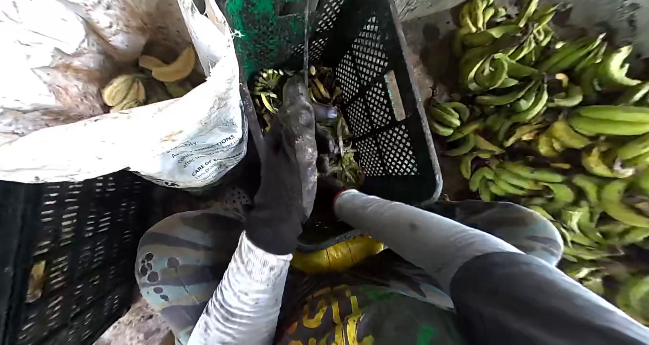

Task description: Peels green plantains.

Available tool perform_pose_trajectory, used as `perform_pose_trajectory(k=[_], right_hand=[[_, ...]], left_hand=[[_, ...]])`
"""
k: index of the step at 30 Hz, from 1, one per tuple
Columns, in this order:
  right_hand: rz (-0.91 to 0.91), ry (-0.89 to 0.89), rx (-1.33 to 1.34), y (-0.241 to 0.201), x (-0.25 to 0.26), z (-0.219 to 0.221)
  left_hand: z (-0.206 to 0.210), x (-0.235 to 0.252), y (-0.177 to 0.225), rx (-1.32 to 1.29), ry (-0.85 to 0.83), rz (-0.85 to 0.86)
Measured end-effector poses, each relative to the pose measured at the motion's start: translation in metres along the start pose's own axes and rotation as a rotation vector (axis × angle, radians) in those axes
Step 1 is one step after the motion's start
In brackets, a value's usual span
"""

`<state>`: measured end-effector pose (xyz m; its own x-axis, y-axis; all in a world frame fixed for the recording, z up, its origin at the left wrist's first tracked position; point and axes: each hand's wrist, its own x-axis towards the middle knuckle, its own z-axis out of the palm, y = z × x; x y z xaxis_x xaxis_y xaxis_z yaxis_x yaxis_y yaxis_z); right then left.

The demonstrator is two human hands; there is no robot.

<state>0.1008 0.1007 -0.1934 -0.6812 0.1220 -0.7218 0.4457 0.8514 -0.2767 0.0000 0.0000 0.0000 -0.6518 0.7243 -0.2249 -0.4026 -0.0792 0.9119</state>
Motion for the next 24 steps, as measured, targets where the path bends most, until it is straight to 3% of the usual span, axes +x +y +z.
perform_pose_trajectory(k=[2,6,9,11,13,17,20,24], right_hand=[[0.108,-0.245,0.034,-0.027,0.009,0.000],[0.221,-0.362,0.252,-0.056,-0.008,-0.041],[0.194,-0.349,0.195,-0.045,0.011,-0.017],[-0.033,-0.253,0.141,-0.013,0.037,0.018],[-0.201,-0.180,0.224,0.004,0.032,0.006],[-0.039,0.108,0.696,0.011,-0.026,-0.081],[-0.130,0.418,1.218,0.041,-0.053,-0.121],[-0.258,0.798,1.517,0.073,-0.114,-0.165]], left_hand=[[0.003,0.006,-0.002,-0.034,0.002,-0.004],[0.005,0.019,-0.006,-0.075,0.001,0.019],[0.006,0.026,-0.009,-0.089,0.000,0.027],[0.004,0.027,-0.011,-0.081,0.003,0.059],[0.003,0.025,-0.010,-0.037,0.020,0.086],[0.008,0.022,-0.011,0.022,0.040,0.112],[0.017,0.020,-0.021,0.066,-0.019,0.132],[0.043,0.008,-0.035,0.316,-0.143,0.104]])
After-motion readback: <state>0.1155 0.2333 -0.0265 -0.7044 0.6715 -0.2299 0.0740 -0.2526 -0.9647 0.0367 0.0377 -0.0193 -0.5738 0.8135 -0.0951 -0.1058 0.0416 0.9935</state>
